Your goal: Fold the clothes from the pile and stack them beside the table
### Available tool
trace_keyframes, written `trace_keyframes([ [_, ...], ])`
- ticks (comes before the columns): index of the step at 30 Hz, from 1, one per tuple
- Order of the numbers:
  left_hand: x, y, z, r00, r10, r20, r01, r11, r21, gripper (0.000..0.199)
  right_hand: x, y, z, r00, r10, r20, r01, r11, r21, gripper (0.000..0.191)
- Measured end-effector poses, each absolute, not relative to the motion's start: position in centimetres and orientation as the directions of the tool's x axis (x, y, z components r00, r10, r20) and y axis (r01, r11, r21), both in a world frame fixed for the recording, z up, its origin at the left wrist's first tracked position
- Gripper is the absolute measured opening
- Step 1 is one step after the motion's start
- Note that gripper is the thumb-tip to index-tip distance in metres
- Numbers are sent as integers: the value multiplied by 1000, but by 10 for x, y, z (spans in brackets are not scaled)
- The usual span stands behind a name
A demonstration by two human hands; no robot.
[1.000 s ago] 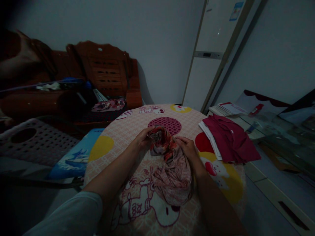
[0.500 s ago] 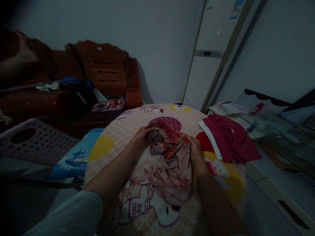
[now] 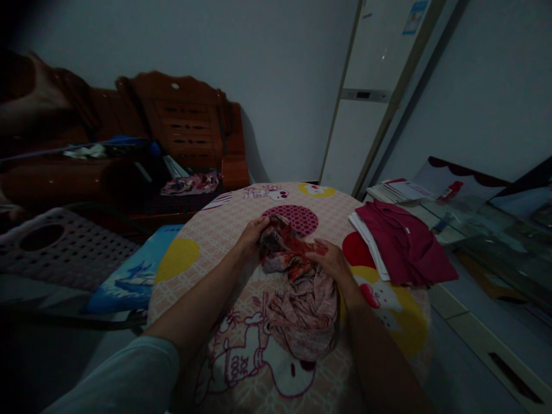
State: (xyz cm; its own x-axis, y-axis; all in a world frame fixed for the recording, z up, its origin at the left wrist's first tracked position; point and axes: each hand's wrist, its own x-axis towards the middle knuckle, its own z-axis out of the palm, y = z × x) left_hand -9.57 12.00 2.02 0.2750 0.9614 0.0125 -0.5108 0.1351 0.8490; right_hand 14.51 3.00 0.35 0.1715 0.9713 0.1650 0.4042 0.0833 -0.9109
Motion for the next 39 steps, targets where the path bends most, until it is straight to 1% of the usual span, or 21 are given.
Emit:
trace_keyframes([
  [2,-96,121,19,329,943,59,-430,93,898,37,145,29,5,43,979,201,608,134,-783,39],
  [3,-96,121,18,375,924,80,-365,68,928,39,145,28,4,10,978,209,654,151,-741,30],
  [5,-95,121,14,466,879,100,-197,-7,980,42,148,29,2,44,974,224,650,143,-747,19],
  [6,-94,121,12,488,866,105,-103,-62,993,43,150,31,1,104,968,228,608,120,-785,19],
  [8,-90,119,9,473,872,128,73,-184,980,43,155,33,-2,254,944,208,451,75,-889,22],
  [10,-85,115,7,435,886,164,211,-278,937,45,161,35,-3,399,904,157,227,68,-971,25],
  [12,-79,109,6,427,884,191,297,-337,894,50,167,36,-2,499,860,103,13,111,-994,30],
  [14,-73,102,5,445,870,211,328,-378,866,57,172,35,1,565,822,73,-118,169,-979,34],
  [17,-68,95,5,487,842,234,315,-419,852,60,178,33,4,611,786,94,-166,243,-956,35],
  [19,-68,95,7,536,820,200,330,-421,845,51,182,31,5,615,780,117,-166,274,-947,33],
  [22,-79,101,16,617,782,84,382,-392,837,29,188,30,7,627,770,116,-165,277,-947,29],
  [23,-85,105,21,606,792,72,381,-369,848,23,189,30,8,628,771,107,-163,264,-951,29],
  [25,-98,112,30,493,862,114,301,-292,908,12,188,28,13,592,802,85,-153,215,-965,30],
  [27,-108,118,38,339,930,146,97,-189,977,17,182,25,20,476,877,69,-115,140,-983,32],
  [29,-112,120,42,267,959,98,-156,-57,986,27,173,22,27,293,954,56,-11,62,-998,39],
  [31,-109,119,43,268,963,13,-346,83,935,25,163,18,31,77,996,47,186,32,-982,45],
  [32,-106,118,43,267,963,-26,-405,137,904,20,160,17,32,-20,999,44,310,48,-949,42],
  [34,-101,117,43,277,957,-82,-453,205,867,13,158,16,32,-121,991,55,553,114,-825,24],
  [36,-100,115,44,338,938,-82,-430,232,873,11,163,17,28,-34,987,157,719,133,-682,11],
  [37,-101,114,44,399,915,-62,-393,232,890,15,168,19,25,72,968,241,762,102,-639,13],
  [39,-104,111,44,548,836,-11,-267,188,945,28,183,22,17,304,867,395,777,13,-629,23],
])
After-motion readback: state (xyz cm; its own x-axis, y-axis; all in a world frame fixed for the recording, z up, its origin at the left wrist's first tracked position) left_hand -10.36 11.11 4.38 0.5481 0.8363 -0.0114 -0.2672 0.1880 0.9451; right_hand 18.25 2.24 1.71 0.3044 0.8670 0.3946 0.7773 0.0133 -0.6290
